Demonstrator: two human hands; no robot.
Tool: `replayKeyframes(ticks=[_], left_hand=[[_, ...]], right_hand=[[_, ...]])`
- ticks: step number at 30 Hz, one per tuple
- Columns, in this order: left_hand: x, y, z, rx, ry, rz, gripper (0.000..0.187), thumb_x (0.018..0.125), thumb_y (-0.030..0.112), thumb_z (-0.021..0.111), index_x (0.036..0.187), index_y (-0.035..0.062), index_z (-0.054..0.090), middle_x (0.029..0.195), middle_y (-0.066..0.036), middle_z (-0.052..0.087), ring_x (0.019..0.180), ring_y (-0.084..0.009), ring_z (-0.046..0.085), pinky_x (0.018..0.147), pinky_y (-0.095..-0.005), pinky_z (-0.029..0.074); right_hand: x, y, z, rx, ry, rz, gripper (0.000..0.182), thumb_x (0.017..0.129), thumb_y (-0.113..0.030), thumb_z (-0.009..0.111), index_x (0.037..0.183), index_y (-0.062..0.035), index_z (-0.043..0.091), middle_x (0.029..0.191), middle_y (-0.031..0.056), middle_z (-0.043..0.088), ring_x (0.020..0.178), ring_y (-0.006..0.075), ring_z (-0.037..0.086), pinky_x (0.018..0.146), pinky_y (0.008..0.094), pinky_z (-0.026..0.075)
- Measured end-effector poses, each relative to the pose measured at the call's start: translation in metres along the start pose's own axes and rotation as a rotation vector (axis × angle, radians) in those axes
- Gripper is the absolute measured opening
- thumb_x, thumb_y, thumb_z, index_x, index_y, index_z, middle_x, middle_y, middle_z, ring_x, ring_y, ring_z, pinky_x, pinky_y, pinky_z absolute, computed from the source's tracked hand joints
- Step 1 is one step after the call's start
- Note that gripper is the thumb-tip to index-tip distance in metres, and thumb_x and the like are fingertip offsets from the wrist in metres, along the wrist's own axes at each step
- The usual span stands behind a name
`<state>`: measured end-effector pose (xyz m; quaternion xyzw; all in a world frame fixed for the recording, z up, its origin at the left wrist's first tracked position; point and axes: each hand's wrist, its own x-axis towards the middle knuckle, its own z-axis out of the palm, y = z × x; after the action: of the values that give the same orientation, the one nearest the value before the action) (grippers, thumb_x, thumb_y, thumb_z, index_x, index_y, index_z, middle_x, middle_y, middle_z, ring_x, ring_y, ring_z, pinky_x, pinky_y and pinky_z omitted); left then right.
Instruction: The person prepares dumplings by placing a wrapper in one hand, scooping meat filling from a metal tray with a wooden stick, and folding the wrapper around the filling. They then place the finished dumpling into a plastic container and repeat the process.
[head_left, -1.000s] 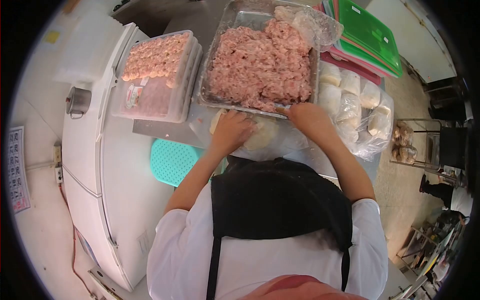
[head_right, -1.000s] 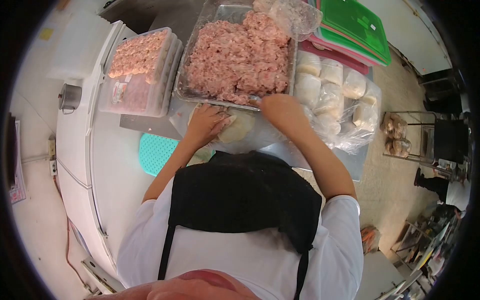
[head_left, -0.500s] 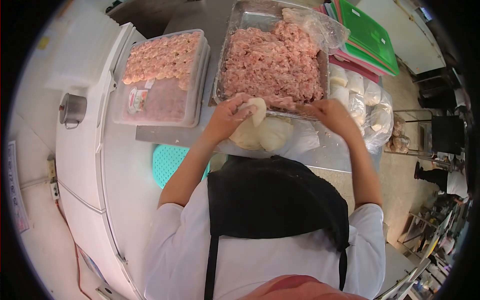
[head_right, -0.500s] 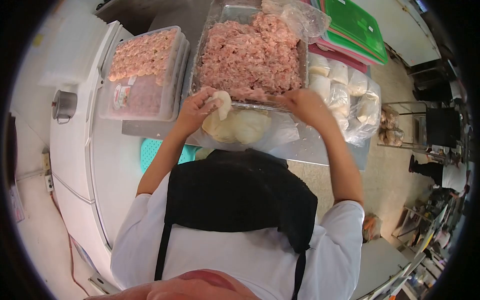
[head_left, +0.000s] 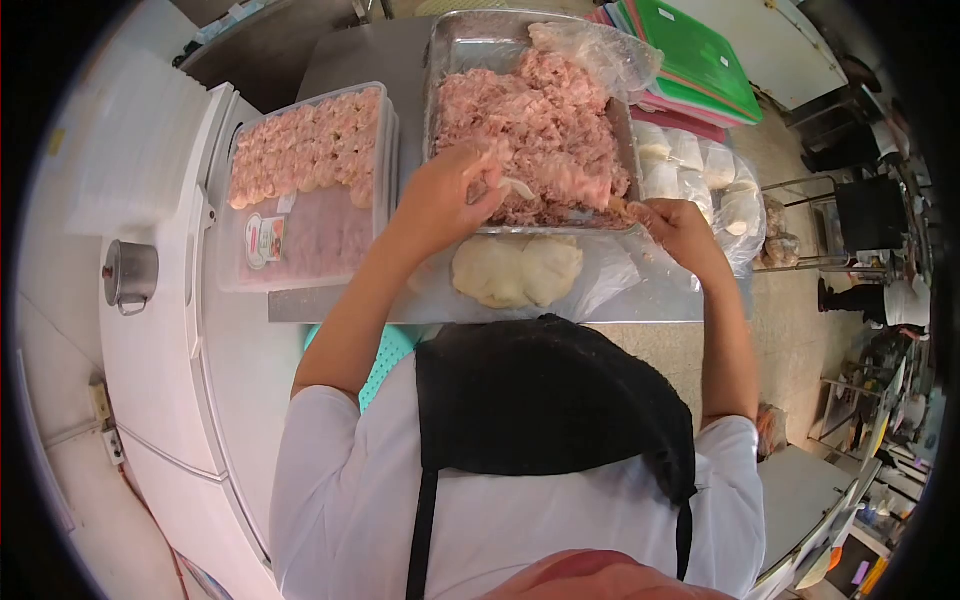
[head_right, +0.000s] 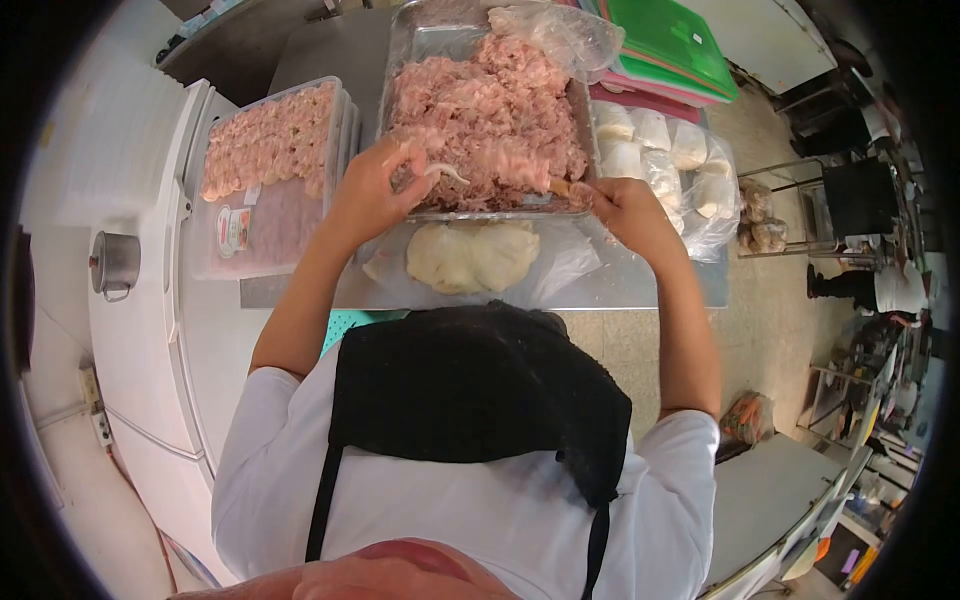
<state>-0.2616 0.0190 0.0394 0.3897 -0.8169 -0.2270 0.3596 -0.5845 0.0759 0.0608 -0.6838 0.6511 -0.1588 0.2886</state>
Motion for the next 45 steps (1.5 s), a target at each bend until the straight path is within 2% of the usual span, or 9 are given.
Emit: replayKeyframes(ticks=[2, 5, 9, 18, 21, 30, 33, 36, 45], left_hand=[[0.014, 0.002, 0.007, -0.218, -0.010, -0.120, 0.016, 0.084, 0.006, 0.062, 0.098, 0.0033, 0.055, 0.094, -0.015, 0.063, 0.091, -0.0292, 0.064, 0.080, -0.0383, 0.052], [0.033, -0.006, 0.049, -1.464, 0.336, -0.628, 0.018, 0.086, 0.001, 0.056, 0.103, 0.0061, 0.051, 0.109, -0.017, 0.060, 0.099, -0.0259, 0.062, 0.087, -0.0394, 0.051], [0.050, 0.007, 0.068, -1.891, 0.315, -0.793, 0.031, 0.095, 0.009, 0.046, 0.123, -0.0033, 0.046, 0.120, -0.021, 0.055, 0.109, -0.0361, 0.057, 0.100, -0.0463, 0.045], [0.040, -0.020, 0.065, -2.149, 0.316, -0.501, 0.071, 0.097, 0.056, 0.029, 0.131, -0.0055, 0.041, 0.118, -0.020, 0.054, 0.099, -0.0273, 0.056, 0.078, -0.0362, 0.048], [0.046, -0.005, 0.063, -1.747, 0.550, -0.618, 0.071, 0.098, 0.053, 0.032, 0.136, -0.0069, 0.036, 0.129, -0.022, 0.046, 0.113, -0.0311, 0.050, 0.088, -0.0400, 0.046], [0.072, 0.100, 0.057, -1.572, 0.699, -0.411, 0.053, 0.100, 0.041, 0.033, 0.126, -0.0023, 0.048, 0.114, -0.013, 0.059, 0.098, -0.0241, 0.055, 0.080, -0.0349, 0.047], [0.059, 0.043, 0.079, -2.060, 0.293, -0.079, 0.053, 0.099, 0.041, 0.034, 0.125, -0.0034, 0.049, 0.115, -0.015, 0.058, 0.104, -0.0261, 0.056, 0.089, -0.0384, 0.047], [0.052, 0.027, 0.089, -1.742, 0.461, -0.323, 0.063, 0.096, 0.052, 0.037, 0.122, -0.0040, 0.050, 0.110, -0.017, 0.059, 0.084, -0.0247, 0.057, 0.080, -0.0298, 0.047], [0.053, 0.045, 0.100, -1.668, 0.798, -0.660, 0.062, 0.097, 0.052, 0.033, 0.115, -0.0037, 0.052, 0.106, -0.016, 0.060, 0.101, -0.0286, 0.057, 0.091, -0.0441, 0.045]], right_hand=[[0.000, -0.008, 0.003, 0.300, 0.063, 0.029, 0.033, 0.095, -0.031, 0.057, 0.087, -0.0010, 0.069, 0.056, -0.0022, 0.043, 0.052, 0.0084, 0.040, 0.049, 0.0267, 0.032], [0.005, -0.026, 0.012, 0.603, 0.079, 0.034, 0.031, 0.096, -0.031, 0.056, 0.097, -0.0024, 0.070, 0.061, -0.0056, 0.045, 0.057, 0.0057, 0.040, 0.052, 0.0234, 0.033], [0.026, -0.029, 0.031, 0.695, 0.084, -0.100, 0.029, 0.096, -0.028, 0.058, 0.102, -0.0012, 0.069, 0.065, -0.0047, 0.048, 0.062, 0.0071, 0.044, 0.057, 0.0242, 0.038], [0.022, 0.000, 0.039, 0.007, 0.190, -0.358, 0.030, 0.092, -0.017, 0.057, 0.118, -0.0013, 0.061, 0.094, 0.0185, 0.063, 0.087, 0.0347, 0.062, 0.077, 0.0377, 0.049], [0.003, -0.017, 0.003, -0.231, 0.117, -0.280, 0.030, 0.092, -0.016, 0.057, 0.117, -0.0006, 0.061, 0.100, 0.0205, 0.062, 0.094, 0.0381, 0.059, 0.079, 0.0369, 0.049], [0.021, 0.013, 0.005, 0.348, 0.195, -0.555, 0.027, 0.093, -0.012, 0.054, 0.115, 0.0023, 0.060, 0.109, 0.0218, 0.062, 0.100, 0.0355, 0.061, 0.086, 0.0344, 0.047], [0.035, 0.028, 0.028, 0.233, 0.236, -0.601, 0.028, 0.094, -0.014, 0.054, 0.116, 0.0024, 0.059, 0.110, 0.0222, 0.062, 0.100, 0.0365, 0.061, 0.085, 0.0350, 0.048], [0.034, 0.030, 0.002, 0.013, 0.086, -0.484, 0.028, 0.094, -0.016, 0.054, 0.115, 0.0006, 0.060, 0.104, 0.0211, 0.062, 0.095, 0.0370, 0.061, 0.080, 0.0382, 0.050], [0.029, 0.016, -0.039, -0.390, 0.009, -0.545, 0.029, 0.090, -0.016, 0.056, 0.115, -0.0037, 0.059, 0.096, 0.0177, 0.061, 0.082, 0.0361, 0.062, 0.069, 0.0437, 0.051]])
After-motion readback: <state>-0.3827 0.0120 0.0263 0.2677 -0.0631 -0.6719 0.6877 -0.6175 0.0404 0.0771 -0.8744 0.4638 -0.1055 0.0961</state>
